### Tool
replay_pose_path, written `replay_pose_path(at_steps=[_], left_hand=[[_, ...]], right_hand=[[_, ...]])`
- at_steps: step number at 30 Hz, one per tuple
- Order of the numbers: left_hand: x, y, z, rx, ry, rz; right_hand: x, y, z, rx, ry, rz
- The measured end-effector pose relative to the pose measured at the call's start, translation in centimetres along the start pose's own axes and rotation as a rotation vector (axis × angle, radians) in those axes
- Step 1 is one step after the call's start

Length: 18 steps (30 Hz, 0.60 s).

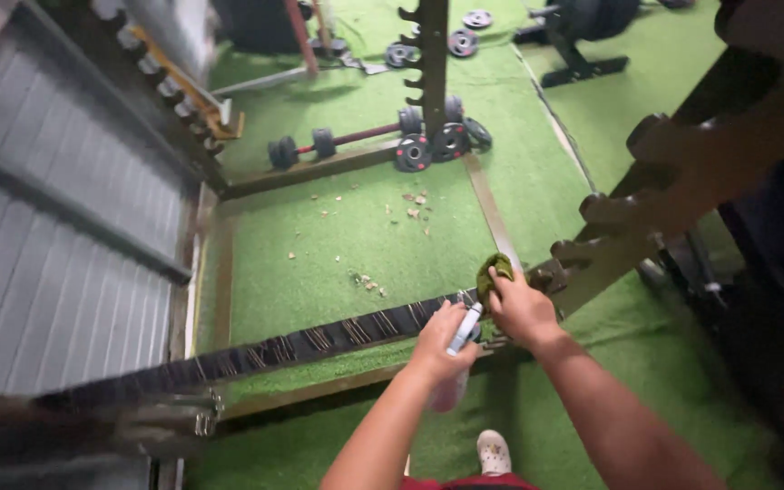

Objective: The person cleans various pieces of gym equipment using a spray bottle and a green cloth. They wipe down the padded rollers and seat of a leg curl machine, then move to a squat rack to clean the vertical metal posts and safety hooks.

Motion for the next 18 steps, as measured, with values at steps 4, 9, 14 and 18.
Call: replay_pose_path(at_steps=[4, 9, 14, 18], left_hand=[[4.1, -1.0, -0.5, -0.072, -0.030, -0.125], [8.9, -1.0, -1.7, -0.153, -0.083, -0.043], [11.4, -1.1, -2.5, -0.143, -0.145, 0.117], [11.4, -2.6, -3.1, -0.077, -0.191, 0.188]], right_hand=[[0.8, -1.5, -5.3, 0.020, 0.092, 0.078], [-4.1, 2.3, -11.3, -0.177, 0.110, -0.011], [3.1, -7.0, -10.5, -0.251, 0.298, 0.107], [2.4, -8.6, -6.0, -0.067, 0.341, -0.071]])
Point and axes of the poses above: each hand's wrist, its own z-axis towards the middle knuckle, its own x-axis out of the back of the hand, y = z × x, the point moved 4 cm from there along z, towards the middle knuckle, and after that the axes turned 14 degrees about x, right-handed, at the moved point
